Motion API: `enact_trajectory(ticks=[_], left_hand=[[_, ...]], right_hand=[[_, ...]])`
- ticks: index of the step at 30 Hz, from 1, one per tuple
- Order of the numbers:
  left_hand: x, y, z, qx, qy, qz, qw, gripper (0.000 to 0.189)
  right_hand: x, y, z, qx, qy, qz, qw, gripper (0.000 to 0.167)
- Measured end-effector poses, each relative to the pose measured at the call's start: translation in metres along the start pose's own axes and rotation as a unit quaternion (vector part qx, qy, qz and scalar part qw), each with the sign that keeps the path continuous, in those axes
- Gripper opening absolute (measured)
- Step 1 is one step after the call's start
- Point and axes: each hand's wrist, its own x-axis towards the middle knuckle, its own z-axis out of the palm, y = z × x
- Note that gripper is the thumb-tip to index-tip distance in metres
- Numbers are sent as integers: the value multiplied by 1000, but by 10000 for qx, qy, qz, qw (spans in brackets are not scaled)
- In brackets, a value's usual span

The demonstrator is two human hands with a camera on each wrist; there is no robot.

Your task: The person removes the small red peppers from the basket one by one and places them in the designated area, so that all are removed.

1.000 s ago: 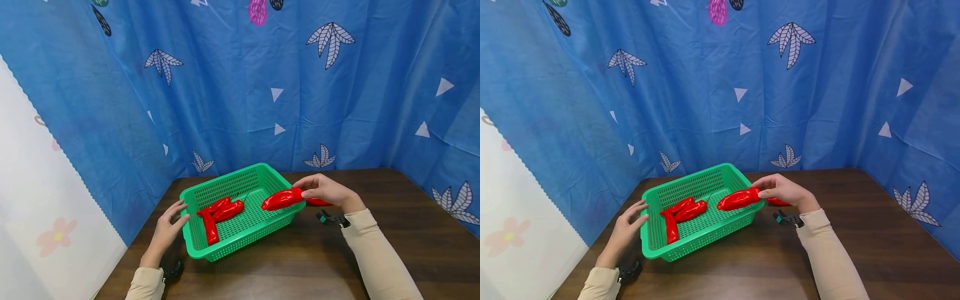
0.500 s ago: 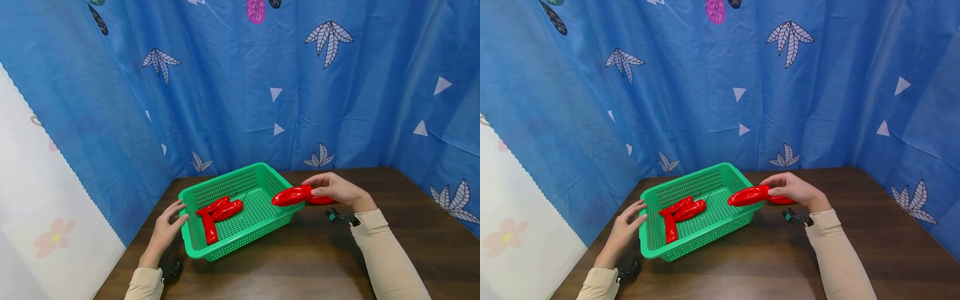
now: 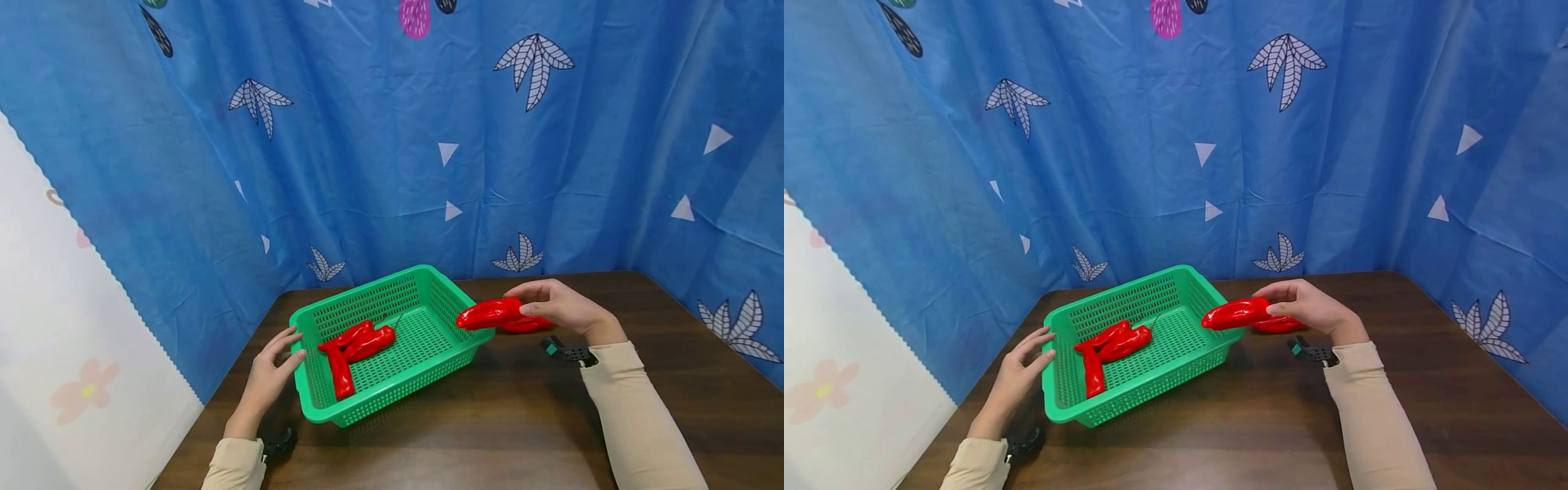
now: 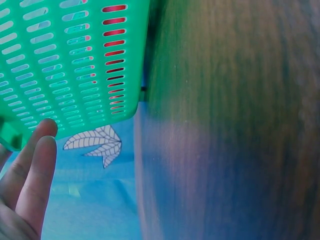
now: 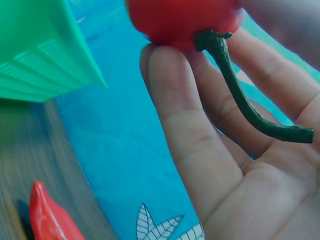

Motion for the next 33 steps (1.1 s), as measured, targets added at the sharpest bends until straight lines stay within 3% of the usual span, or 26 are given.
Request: enact_trajectory(ticks=[7,26,33], left_hand=[[0,-1,1,-133,-5,64,9999,42],[0,-2,1,-171,-30,58,9998,42],[0,-2,2,-131,-10,83,9999,42]], right_hand=[[-10,1,-9,206,138,-107,9996,35],[-30,26,-23,480,778,212,9956,33],[-41,39,-28,294,1088,365,9930,37]])
